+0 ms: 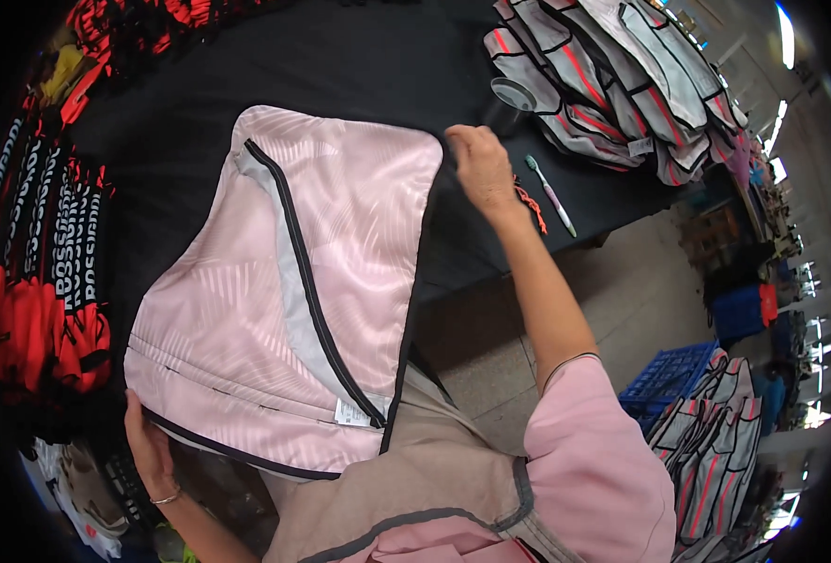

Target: Finishing backpacks by trimming loose threads and cleaning seams with a brush.

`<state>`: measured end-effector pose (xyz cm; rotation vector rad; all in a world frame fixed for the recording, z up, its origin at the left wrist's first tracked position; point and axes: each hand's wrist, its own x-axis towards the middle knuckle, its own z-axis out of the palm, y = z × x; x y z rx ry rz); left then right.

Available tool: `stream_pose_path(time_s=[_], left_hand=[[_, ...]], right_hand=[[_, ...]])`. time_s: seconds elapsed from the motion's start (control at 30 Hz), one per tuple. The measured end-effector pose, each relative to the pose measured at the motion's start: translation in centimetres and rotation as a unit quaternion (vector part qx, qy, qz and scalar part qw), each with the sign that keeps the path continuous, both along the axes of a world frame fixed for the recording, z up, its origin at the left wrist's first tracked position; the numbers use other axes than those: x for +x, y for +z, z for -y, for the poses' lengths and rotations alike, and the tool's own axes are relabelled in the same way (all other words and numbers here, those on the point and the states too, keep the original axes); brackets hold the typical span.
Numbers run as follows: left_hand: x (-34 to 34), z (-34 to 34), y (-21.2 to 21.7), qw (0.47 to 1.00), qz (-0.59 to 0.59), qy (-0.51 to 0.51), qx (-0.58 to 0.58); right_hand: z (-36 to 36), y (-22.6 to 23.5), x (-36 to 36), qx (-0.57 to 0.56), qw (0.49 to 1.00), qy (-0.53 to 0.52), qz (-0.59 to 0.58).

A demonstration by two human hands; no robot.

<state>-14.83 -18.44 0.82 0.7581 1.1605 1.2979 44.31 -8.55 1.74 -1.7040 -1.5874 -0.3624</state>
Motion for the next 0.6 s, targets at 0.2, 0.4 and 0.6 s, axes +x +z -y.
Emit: stream_pose_path(time_s=[0.2,0.4,0.6], left_hand=[[-1.3,-2.5,1.4,0.915,-0.401,-0.048,0.001],[1.8,-2.7,0.5,0.966,-0.218,0.014,-0.136],[5.9,-4.4,1.1,0.983,-0.119,-0.084,-0.116]], right_hand=[[0.4,-5.2,6.5,-0.072,0.984,-0.129,0.104],[3.8,-8.3,4.5,-0.182,0.942,-0.188,0.212],[7.6,-10.4,11.2,-0.143,0.975,-0.160,-0.057]])
